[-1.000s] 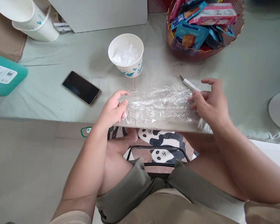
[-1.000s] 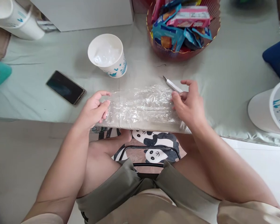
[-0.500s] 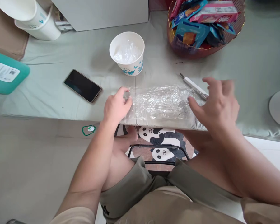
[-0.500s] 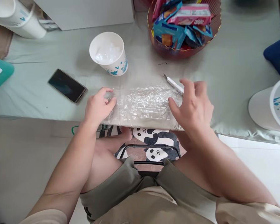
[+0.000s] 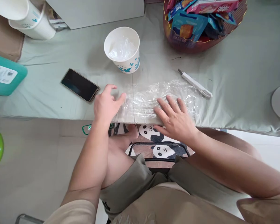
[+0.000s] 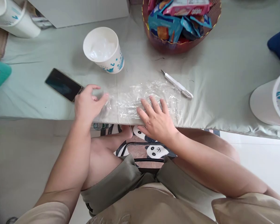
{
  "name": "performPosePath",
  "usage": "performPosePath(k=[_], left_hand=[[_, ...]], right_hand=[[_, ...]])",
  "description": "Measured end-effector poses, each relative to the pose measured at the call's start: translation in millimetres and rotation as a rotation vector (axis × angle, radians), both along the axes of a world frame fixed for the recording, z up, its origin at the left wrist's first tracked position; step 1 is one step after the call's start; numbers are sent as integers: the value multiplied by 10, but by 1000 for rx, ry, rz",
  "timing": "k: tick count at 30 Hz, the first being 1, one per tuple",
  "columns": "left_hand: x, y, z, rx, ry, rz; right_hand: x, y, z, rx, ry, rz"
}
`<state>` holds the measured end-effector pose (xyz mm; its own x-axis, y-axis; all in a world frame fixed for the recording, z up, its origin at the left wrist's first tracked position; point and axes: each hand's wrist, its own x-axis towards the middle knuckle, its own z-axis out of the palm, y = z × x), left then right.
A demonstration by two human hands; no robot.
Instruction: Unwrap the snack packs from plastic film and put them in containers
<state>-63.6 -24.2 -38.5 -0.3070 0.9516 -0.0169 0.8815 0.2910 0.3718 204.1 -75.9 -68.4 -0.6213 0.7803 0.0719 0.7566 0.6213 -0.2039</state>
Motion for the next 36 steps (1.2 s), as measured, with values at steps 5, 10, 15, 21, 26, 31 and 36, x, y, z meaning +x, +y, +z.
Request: performPosePath(k=[5, 10, 15, 21, 26, 31, 36], left_hand=[[27, -7, -37, 164, -144, -26], [24, -21, -100, 336, -376, -150], [-65, -82, -184, 324, -974, -253], [47, -238, -104, 187, -693, -879], [229, -340, -81, 66, -330, -996], [438, -367, -112, 222, -360, -907], [598, -377, -75, 204, -670, -651]], right_hand=[[-172, -94, 11, 130, 101, 14], [-285, -79, -64, 231, 211, 159], [-117, 59, 27, -143, 621, 510], [132, 251, 211, -557, 968, 231], [241, 363, 252, -631, 1128, -31], [302, 397, 182, -481, 1085, -70], [348, 293, 226, -205, 963, 82]])
